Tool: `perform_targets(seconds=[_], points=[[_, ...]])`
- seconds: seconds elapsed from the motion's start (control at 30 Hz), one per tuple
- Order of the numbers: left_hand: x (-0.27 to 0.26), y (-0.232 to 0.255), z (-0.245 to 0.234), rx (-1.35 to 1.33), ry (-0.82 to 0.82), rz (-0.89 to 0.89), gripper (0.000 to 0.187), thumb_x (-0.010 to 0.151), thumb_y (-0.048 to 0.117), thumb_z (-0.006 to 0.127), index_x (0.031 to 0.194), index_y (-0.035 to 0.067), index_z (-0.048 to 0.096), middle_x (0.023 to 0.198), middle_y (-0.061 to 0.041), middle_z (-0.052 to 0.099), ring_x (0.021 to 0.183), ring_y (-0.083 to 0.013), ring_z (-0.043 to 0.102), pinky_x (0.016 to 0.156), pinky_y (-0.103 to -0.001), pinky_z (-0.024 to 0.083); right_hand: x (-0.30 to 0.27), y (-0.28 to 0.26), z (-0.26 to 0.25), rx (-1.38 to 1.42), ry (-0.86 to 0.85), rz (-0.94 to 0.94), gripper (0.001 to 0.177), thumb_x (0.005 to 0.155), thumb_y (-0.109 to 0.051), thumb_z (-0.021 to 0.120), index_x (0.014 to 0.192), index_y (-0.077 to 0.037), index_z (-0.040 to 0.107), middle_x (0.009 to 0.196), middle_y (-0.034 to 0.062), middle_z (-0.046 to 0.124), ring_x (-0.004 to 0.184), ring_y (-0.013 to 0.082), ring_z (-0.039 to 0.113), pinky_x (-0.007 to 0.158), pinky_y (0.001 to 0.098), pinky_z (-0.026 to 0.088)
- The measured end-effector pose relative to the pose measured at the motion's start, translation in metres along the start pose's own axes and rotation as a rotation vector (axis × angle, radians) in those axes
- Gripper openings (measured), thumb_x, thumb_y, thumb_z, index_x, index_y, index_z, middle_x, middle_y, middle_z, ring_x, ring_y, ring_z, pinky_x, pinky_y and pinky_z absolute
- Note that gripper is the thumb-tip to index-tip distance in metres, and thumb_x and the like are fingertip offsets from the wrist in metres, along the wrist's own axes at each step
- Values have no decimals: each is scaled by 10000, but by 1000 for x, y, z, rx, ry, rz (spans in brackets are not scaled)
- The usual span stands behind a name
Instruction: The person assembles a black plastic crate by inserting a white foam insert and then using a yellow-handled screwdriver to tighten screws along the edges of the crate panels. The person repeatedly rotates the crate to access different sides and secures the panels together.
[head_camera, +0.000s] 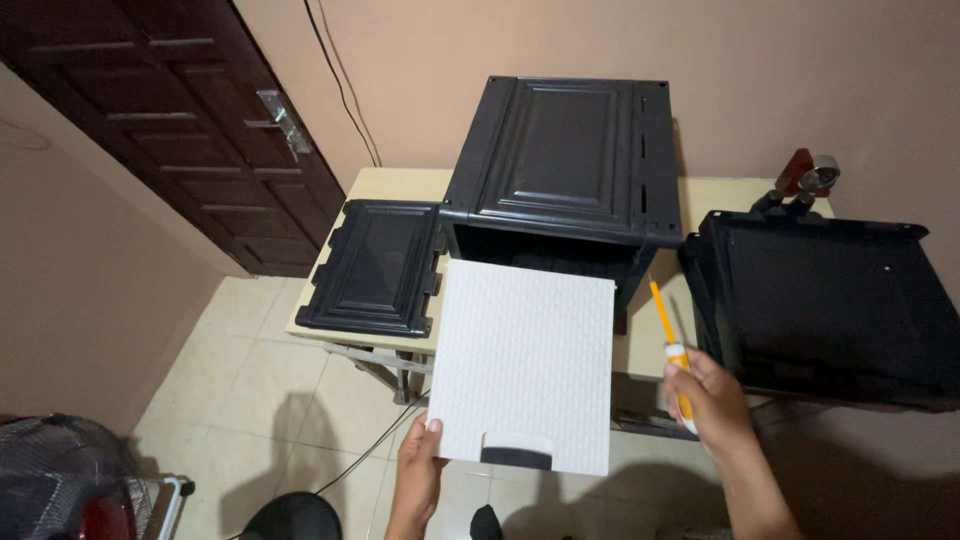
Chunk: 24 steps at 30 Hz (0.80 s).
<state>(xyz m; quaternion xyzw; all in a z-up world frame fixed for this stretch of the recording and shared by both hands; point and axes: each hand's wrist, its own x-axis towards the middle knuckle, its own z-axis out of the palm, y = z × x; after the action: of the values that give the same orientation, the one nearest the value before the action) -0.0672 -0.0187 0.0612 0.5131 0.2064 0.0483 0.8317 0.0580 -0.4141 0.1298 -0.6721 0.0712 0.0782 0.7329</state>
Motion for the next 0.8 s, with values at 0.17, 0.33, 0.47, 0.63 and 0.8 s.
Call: perform_targets(seconds=[0.17,0.33,0.47,0.63,0.8], points=[[-12,1,-20,-139,10,-37,448,986,302,567,1336,23,585,1158,-123,734,1046,-212,683,928,-413,540,-17,60,-18,-41,-27,-30,351,908,-181,703,1178,23,609,710,69,588,544,131,545,487,285,472],[-14,3,-5,-210,20,-33,444,972,265,566,1352,37,578,1183,-154,722,1082,-229,700,945,-433,568,-44,109,-18,241,-163,15,338,892,-198,683,1126,34,612,797,97,644,531,133,527,459,312,480],[-10,1,32,-308,-107,-19,418,985,260,568,1335,32,576,1183,-131,725,1066,-210,696,928,-402,566,-56,137,-15,592,-192,16,447,816,-207,692,1189,3,565,860,76,641,621,143,590,524,297,514],[-6,5,81,-263,-221,-10,387,1003,269,579,1318,44,591,1158,-102,731,1042,-181,693,942,-390,555,-62,150,-36,750,-238,-126,406,882,-132,707,1195,60,533,854,135,604,679,167,581,580,333,509],[-6,22,114,-136,-385,-64,450,1014,333,573,1369,57,570,1183,-63,718,1056,-158,662,925,-377,529,-68,141,-74,883,-245,-165,359,870,-126,685,1162,23,538,835,73,589,669,127,552,591,303,475]])
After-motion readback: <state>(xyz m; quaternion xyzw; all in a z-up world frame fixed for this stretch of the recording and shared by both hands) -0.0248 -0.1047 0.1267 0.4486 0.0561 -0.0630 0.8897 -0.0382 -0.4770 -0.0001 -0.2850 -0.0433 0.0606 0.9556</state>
